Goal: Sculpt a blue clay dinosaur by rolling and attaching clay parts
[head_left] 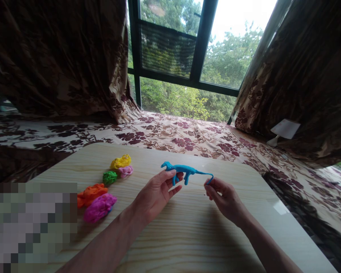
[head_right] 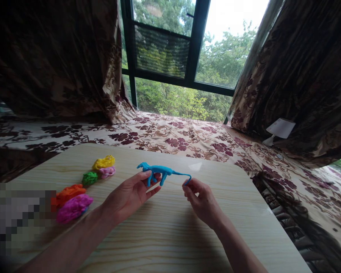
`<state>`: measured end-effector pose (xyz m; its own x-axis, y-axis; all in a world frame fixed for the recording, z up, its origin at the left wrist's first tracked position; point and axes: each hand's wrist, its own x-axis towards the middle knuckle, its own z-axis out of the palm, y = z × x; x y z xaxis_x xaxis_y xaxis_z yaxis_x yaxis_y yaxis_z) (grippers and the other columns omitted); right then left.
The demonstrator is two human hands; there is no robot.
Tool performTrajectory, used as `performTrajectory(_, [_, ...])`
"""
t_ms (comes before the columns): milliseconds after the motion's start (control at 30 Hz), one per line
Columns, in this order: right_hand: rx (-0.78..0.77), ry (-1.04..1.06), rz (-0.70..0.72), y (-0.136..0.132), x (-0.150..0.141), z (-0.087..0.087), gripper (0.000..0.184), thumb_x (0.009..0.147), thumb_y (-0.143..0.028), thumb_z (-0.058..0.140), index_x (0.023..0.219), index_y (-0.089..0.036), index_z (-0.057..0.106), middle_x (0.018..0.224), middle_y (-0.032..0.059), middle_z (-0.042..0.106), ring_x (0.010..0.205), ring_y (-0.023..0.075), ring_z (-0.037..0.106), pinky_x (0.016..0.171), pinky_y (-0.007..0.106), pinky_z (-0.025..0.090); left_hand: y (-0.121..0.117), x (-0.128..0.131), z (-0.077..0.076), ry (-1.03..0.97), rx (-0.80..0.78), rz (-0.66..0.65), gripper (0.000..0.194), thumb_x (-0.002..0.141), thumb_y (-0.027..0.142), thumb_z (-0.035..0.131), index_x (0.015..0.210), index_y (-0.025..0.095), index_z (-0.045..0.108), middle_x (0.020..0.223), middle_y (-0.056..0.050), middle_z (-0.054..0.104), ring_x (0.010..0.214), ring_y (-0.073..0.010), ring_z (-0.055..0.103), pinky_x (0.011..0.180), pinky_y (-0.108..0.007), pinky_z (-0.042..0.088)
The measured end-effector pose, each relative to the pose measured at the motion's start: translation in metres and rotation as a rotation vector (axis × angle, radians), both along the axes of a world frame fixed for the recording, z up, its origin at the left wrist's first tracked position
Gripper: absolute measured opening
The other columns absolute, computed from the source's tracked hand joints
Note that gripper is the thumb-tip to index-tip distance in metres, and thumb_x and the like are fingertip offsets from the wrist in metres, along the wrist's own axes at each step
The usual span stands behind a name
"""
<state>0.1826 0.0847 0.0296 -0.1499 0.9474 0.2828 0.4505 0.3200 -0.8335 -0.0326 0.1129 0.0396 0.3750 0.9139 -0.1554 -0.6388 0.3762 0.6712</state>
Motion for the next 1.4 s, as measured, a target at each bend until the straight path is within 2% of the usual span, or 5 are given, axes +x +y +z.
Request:
performTrajectory(300, [0.014,0.023,-0.029,0.011,0.011,-0.004,0.036,0.078,-0.028,0.057,0.113,-0.019,0.053,0.083,0.0027,0.061,0.068,0.0134,0.057,0.063,0.027,0.048,0.001,-0.001,0.0,-0.001,0.004,0.021,0.012,0.075,0.021,0.061,0.087,0.019,0.062,0.095,-0.004,0.065,0.095,-0.0159,0.058,0.084,-0.031,0.045])
performTrajectory(600, [0.476,-0.232,-0.155,0.001,0.007,0.012,0.026,0.079,-0.023,0.056,0.105,-0.025,0.06,0.106,0.0073,0.055,0.1,0.0224,0.051,0.085,0.039,0.043,-0.004,0.005,0.002,0.13,0.121,0.042,0.014,0.071,0.021,0.065,0.084,0.018,0.063,0.093,-0.004,0.065,0.094,-0.0168,0.057,0.08,-0.028,0.044])
performTrajectory(1000, [0.425,-0.318,-0.16,0.003,0.008,0.009,0.02,0.081,-0.027,0.058,0.101,-0.024,0.06,0.101,0.0067,0.058,0.096,0.0227,0.051,0.084,0.04,0.041,-0.007,0.012,0.001,0.191,0.093,0.018,0.011,0.07,0.022,0.066,0.081,0.02,0.064,0.09,-0.002,0.065,0.096,-0.0175,0.056,0.081,-0.028,0.042])
performTrajectory(1100, [0.499,-0.37,-0.203,-0.001,0.004,0.015,0.04,0.077,-0.029,0.063,0.115,-0.025,0.053,0.115,0.0081,0.052,0.107,0.0253,0.046,0.09,0.043,0.038,-0.008,0.014,0.0,0.278,0.188,0.066,0.012,0.07,0.022,0.067,0.082,0.02,0.064,0.085,0.0,0.066,0.086,-0.015,0.057,0.077,-0.026,0.04])
performTrajectory(1400, [0.544,-0.409,-0.074,-0.01,-0.02,0.018,0.035,0.081,-0.019,0.055,0.115,-0.024,0.054,0.111,0.0069,0.058,0.105,0.0235,0.048,0.089,0.041,0.04,-0.019,0.027,-0.004,0.503,0.448,0.05,0.022,0.073,0.027,0.064,0.093,0.021,0.059,0.082,0.0,0.063,0.078,-0.0128,0.054,0.073,-0.024,0.039])
